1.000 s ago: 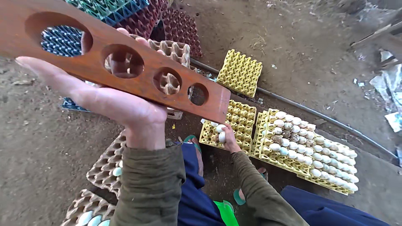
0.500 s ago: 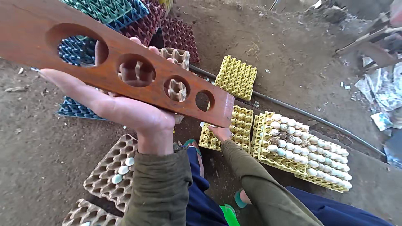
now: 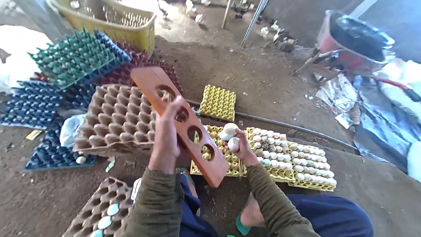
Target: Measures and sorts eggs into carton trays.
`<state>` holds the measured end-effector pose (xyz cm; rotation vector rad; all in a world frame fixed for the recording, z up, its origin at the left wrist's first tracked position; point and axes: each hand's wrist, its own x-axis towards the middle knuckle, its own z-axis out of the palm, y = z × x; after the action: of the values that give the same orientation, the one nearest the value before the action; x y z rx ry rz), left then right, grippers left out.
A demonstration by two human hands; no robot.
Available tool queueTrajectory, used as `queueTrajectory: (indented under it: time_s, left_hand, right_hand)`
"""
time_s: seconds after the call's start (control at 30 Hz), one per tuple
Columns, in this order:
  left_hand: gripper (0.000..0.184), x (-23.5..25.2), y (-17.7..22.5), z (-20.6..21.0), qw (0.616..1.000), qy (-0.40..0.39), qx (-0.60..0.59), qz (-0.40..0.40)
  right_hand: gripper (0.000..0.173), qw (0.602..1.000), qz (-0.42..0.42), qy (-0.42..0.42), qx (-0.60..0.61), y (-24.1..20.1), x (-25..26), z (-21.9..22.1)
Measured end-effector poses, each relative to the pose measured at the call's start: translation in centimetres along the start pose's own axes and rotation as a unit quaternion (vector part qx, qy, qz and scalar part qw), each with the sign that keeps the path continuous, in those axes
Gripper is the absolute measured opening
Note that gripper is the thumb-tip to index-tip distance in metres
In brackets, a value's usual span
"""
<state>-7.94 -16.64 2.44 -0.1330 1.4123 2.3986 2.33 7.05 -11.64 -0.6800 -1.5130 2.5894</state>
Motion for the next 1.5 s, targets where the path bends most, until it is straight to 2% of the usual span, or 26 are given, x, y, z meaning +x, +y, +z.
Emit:
queueTrajectory:
  time_s: [0.07, 0.13, 0.17, 0.27, 0.33, 0.4, 0.5, 0.63, 0.73, 0.9, 1.0, 1.1, 1.17, 1.33, 1.5]
  left_hand:
    - [0.060, -0.9, -1.7, 2.2, 0.999, -0.025, 0.021, -0.040]
    - [0.066, -1.8, -3.4, 4.3, 0.994, -0.075, 0.046, -0.067]
    - [0.066, -2.2, -4.3, 5.1, 0.990, -0.107, 0.048, -0.080]
    - [0.051, -3.7, -6.3, 7.1, 0.974, -0.188, 0.006, -0.129]
    - [0.046, -4.6, -7.0, 8.3, 0.963, -0.217, -0.012, -0.161]
    - [0.052, -5.3, -7.7, 9.1, 0.957, -0.229, -0.020, -0.177]
    - [0.056, -5.5, -8.6, 10.0, 0.954, -0.242, -0.036, -0.172]
    - [0.043, -5.8, -9.4, 10.9, 0.951, -0.250, -0.063, -0.168]
    - [0.040, -5.5, -10.2, 11.3, 0.949, -0.253, -0.072, -0.171]
    - [0.041, -5.1, -10.9, 11.5, 0.951, -0.247, -0.067, -0.174]
    - [0.041, -5.1, -11.2, 11.6, 0.955, -0.251, -0.061, -0.148]
    - [0.063, -5.4, -11.1, 11.8, 0.961, -0.254, -0.008, -0.106]
    - [0.073, -5.4, -11.4, 12.0, 0.966, -0.245, 0.011, -0.082]
    - [0.086, -5.4, -12.6, 12.2, 0.969, -0.242, 0.053, -0.015]
    - [0.096, -5.5, -13.9, 12.4, 0.959, -0.265, 0.081, 0.055]
  right_hand:
    - [0.067, 0.995, -0.076, -0.045, -0.043, -4.7, -2.4, 1.3]
    - [0.077, 0.983, -0.147, -0.055, -0.095, -8.8, -4.8, 2.7]
    - [0.075, 0.971, -0.187, -0.062, -0.133, -10.4, -5.9, 3.2]
    - [0.051, 0.929, -0.272, -0.092, -0.234, -13.3, -7.9, 3.8]
    - [0.048, 0.917, -0.273, -0.093, -0.274, -14.3, -8.8, 3.8]
    - [0.050, 0.904, -0.256, -0.065, -0.335, -15.0, -9.7, 3.3]
    - [0.052, 0.844, -0.234, -0.025, -0.482, -16.3, -10.9, 2.7]
    - [0.055, 0.738, -0.229, 0.010, -0.634, -16.5, -12.4, 3.0]
    - [0.052, 0.701, -0.197, 0.026, -0.685, -16.7, -12.9, 3.3]
    - [0.059, 0.689, -0.164, 0.024, -0.706, -17.0, -12.9, 2.8]
    - [0.055, 0.701, -0.182, 0.023, -0.690, -16.6, -12.9, 2.1]
    - [0.055, 0.705, -0.201, 0.032, -0.679, -16.1, -13.1, 1.5]
    - [0.056, 0.691, -0.211, 0.049, -0.690, -15.9, -13.4, 1.6]
    - [0.057, 0.662, -0.229, 0.087, -0.709, -14.9, -14.0, 1.3]
    - [0.054, 0.667, -0.288, 0.120, -0.676, -13.5, -14.7, -0.3]
